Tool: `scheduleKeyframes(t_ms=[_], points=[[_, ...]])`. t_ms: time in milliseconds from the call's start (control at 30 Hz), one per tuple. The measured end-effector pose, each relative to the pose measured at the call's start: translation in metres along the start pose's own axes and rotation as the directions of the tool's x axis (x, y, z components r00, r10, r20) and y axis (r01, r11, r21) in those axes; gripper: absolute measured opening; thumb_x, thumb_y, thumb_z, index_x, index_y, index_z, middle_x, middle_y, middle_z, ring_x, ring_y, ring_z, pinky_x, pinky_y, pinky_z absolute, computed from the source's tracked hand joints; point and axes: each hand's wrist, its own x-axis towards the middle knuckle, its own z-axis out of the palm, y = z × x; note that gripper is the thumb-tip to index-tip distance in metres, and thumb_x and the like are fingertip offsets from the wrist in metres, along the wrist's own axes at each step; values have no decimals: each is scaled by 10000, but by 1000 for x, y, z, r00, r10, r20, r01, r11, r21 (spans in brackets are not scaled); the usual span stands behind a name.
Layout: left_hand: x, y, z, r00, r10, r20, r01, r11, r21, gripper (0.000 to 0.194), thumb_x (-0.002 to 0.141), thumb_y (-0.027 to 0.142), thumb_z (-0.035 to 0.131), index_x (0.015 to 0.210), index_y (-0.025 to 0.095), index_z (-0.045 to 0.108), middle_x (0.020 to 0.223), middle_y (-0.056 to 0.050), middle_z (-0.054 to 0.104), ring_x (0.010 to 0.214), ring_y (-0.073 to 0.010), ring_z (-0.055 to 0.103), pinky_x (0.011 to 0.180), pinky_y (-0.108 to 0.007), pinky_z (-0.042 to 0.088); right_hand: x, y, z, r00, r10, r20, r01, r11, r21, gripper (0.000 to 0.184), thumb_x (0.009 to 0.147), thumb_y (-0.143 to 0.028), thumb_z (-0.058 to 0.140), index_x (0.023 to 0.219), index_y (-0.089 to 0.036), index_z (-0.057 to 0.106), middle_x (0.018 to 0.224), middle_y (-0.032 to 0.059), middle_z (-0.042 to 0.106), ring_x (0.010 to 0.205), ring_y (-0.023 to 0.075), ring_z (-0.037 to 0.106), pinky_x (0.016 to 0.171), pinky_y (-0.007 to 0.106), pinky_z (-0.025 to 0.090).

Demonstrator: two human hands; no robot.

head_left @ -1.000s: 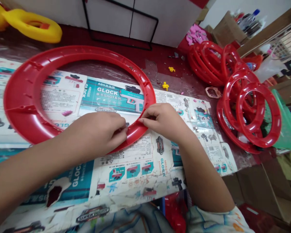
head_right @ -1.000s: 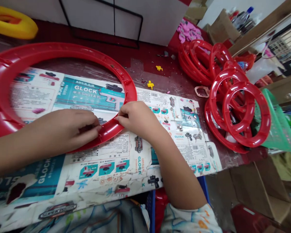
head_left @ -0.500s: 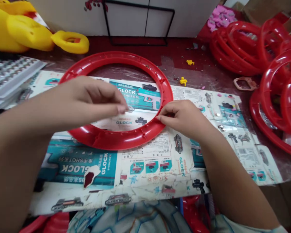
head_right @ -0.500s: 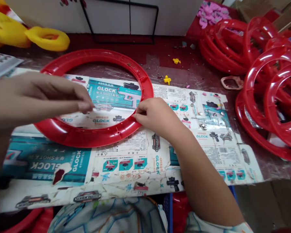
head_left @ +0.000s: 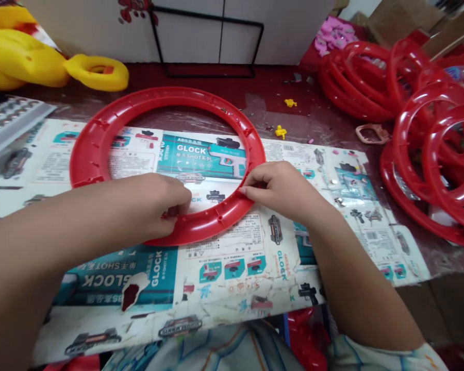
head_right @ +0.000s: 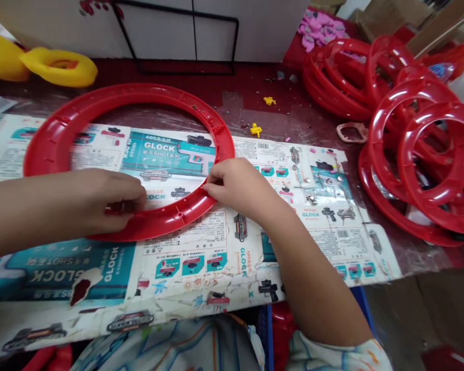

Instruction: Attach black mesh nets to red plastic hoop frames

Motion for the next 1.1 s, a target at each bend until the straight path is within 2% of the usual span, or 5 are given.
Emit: scheduleKeyframes(t_ms=[100, 233, 467, 767, 1100], points=[[2, -2, -2, 987, 7, 158, -8, 1000, 7, 228, 759, 101, 393, 713, 190, 598, 745, -19, 635, 673, -148, 546, 661, -259, 427, -1, 0, 1, 1000, 8, 11, -8, 1000, 3, 146, 809, -171, 585, 696, -146, 673, 671, 2, 643, 619, 102, 519, 610, 252, 332], [0, -9, -12, 977, -29, 213, 54, 992, -112, 185, 788, 224, 480, 797, 206, 665, 783, -1, 680, 697, -149, 565, 649, -241, 412, -1, -1, 2, 1000, 12, 14, -12, 1000, 10, 144, 809, -172, 587, 690, -144, 663, 655, -4, 627, 604, 96, 505, 608, 250, 327], [0, 25, -19, 960, -239, -147, 178, 923, -342, 355, 896, 465, 409, 971, 222, 657, 925, -6, 694, 849, -175, 603, 729, -284, 421, -1, -1, 2, 1000, 7, 10, -7, 1000, -8, 150, 798, -174, 588, 663, -150, 650, 630, -8, 616, 590, 96, 493, 584, 250, 313], [20, 50, 20, 995, -31, -92, 24, 997, -75, 334, 879, 328, 332, 903, 157, 618, 915, -116, 647, 889, -279, 604, 757, -392, 436, -8, -22, 16, 999, 0, 33, 2, 998, -67, 166, 798, -107, 545, 743, -134, 699, 730, 42, 687, 647, 122, 560, 612, 254, 360], [20, 55, 22, 990, -122, -71, 136, 962, 238, 411, 910, 322, 224, 816, 174, 596, 831, -117, 663, 746, -293, 631, 595, -377, 350, -12, -19, 11, 1000, -5, 26, 7, 995, -101, 147, 837, -186, 607, 726, -147, 693, 716, 35, 674, 650, 127, 549, 613, 258, 356]])
